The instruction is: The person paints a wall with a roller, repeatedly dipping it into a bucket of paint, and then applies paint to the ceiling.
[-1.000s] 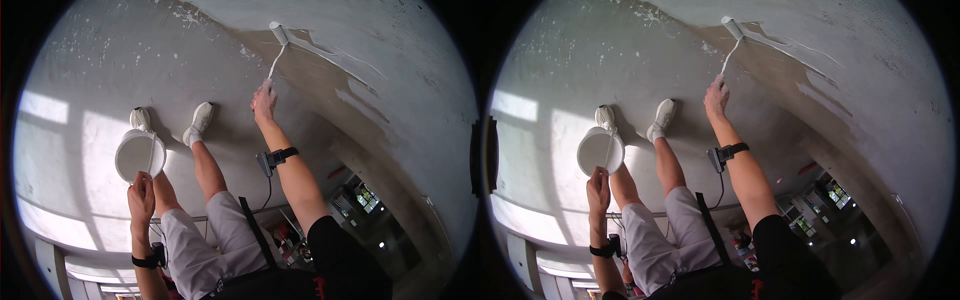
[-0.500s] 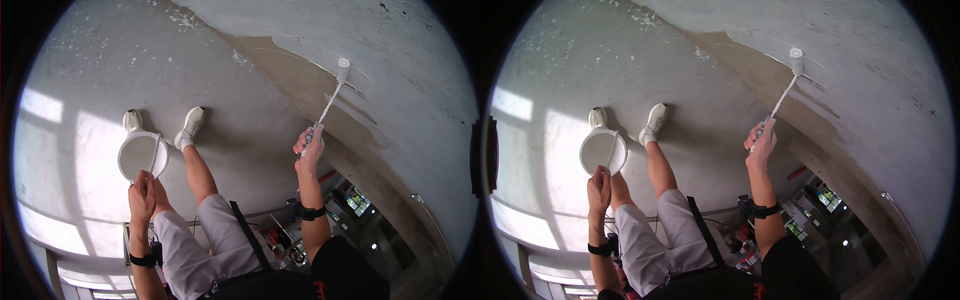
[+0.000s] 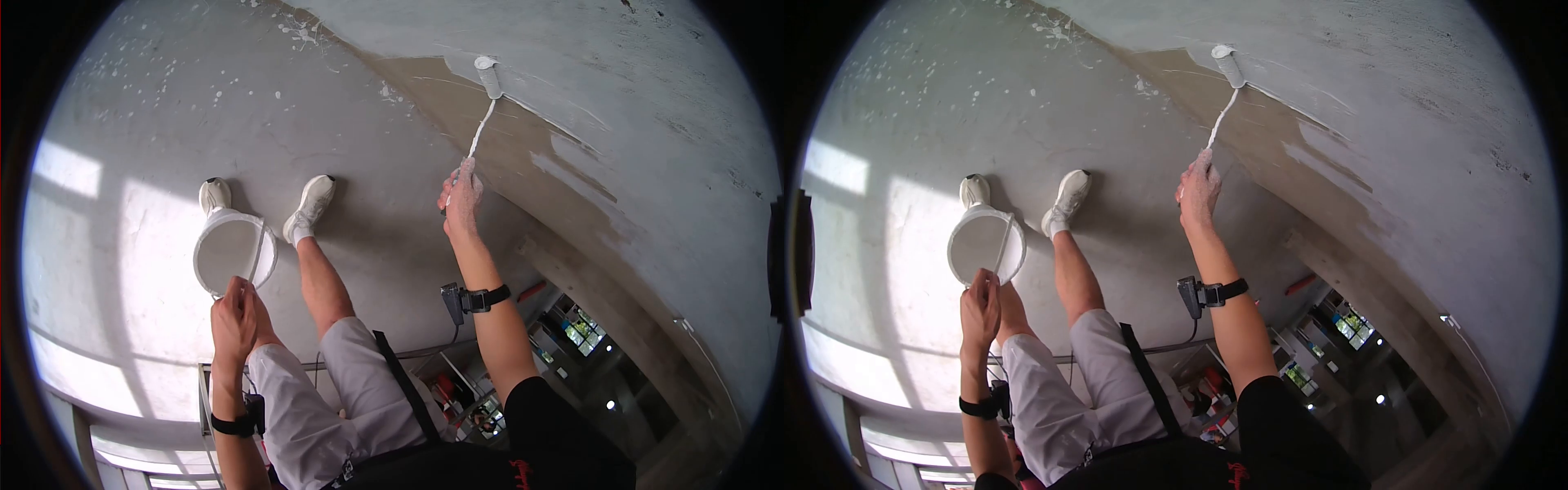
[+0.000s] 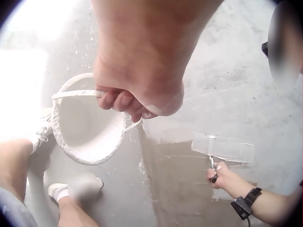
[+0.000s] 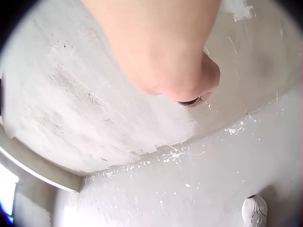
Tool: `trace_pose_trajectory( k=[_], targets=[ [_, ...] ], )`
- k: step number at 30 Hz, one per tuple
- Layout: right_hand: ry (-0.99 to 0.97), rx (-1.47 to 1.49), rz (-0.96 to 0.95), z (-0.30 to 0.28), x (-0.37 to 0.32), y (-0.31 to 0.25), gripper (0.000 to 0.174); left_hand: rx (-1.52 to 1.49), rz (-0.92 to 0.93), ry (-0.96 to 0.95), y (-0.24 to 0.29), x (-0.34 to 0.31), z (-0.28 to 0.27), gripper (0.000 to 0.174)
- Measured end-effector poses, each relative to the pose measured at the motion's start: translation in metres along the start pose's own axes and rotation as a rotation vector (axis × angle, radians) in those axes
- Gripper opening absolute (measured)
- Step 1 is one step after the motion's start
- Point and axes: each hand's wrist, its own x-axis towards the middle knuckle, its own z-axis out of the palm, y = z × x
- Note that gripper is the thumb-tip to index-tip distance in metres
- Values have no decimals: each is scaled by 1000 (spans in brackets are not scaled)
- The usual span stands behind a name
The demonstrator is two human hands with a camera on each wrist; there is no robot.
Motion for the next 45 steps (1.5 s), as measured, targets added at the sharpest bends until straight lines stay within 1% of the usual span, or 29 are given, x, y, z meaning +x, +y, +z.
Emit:
trace_pose_trajectory(
  k=[3, 7, 12, 15, 18, 22, 25, 27, 30, 32, 33, 37, 39, 42, 45],
  targets=[
    [12, -34, 46, 38, 16, 9, 46, 51, -51, -28, 1, -5, -4, 11],
    [-6, -75, 55, 74, 39, 25, 46, 29, -28, -17, 0, -10, -4, 11],
    [-41, -54, 79, 98, 60, 31, 45, 9, -9, 12, -2, -10, -3, 10],
    [-40, 2, 97, 105, 64, 32, 43, 36, -25, -22, -1, -8, -4, 11],
    [-20, 49, 104, 97, 51, 29, 48, 15, -18, -9, -1, -7, -3, 11],
    [-39, 98, 99, 58, 26, 18, 46, 20, 6, -6, -3, -4, 1, 11],
    [-100, 170, 40, 22, 1, -2, 44, 2, 26, 1, -1, -2, 4, 12],
    [-94, 138, 15, -2, -18, -20, 43, -5, 32, 0, 1, -1, 2, 12],
    [-61, 119, 30, -32, -44, -47, 42, 16, 19, -43, 5, 1, 1, 12],
    [-44, 125, 18, -51, -63, -61, 42, 31, 65, 16, 6, 2, 4, 13],
    [-27, 132, 11, -56, -69, -66, 42, 29, 69, 16, 7, 2, 5, 13],
    [-23, 120, 18, -62, -73, -71, 43, 30, 89, 17, 10, 4, 9, 12],
    [-56, 129, 32, -52, -66, -62, 42, 26, 89, 18, 12, 4, 9, 12],
    [-44, 129, 65, -28, -48, -48, 42, 25, 96, 36, 12, 4, 7, 12],
    [-51, 93, 48, -2, -20, -23, 42, 15, 71, 20, 13, 3, 5, 12]
  ],
)
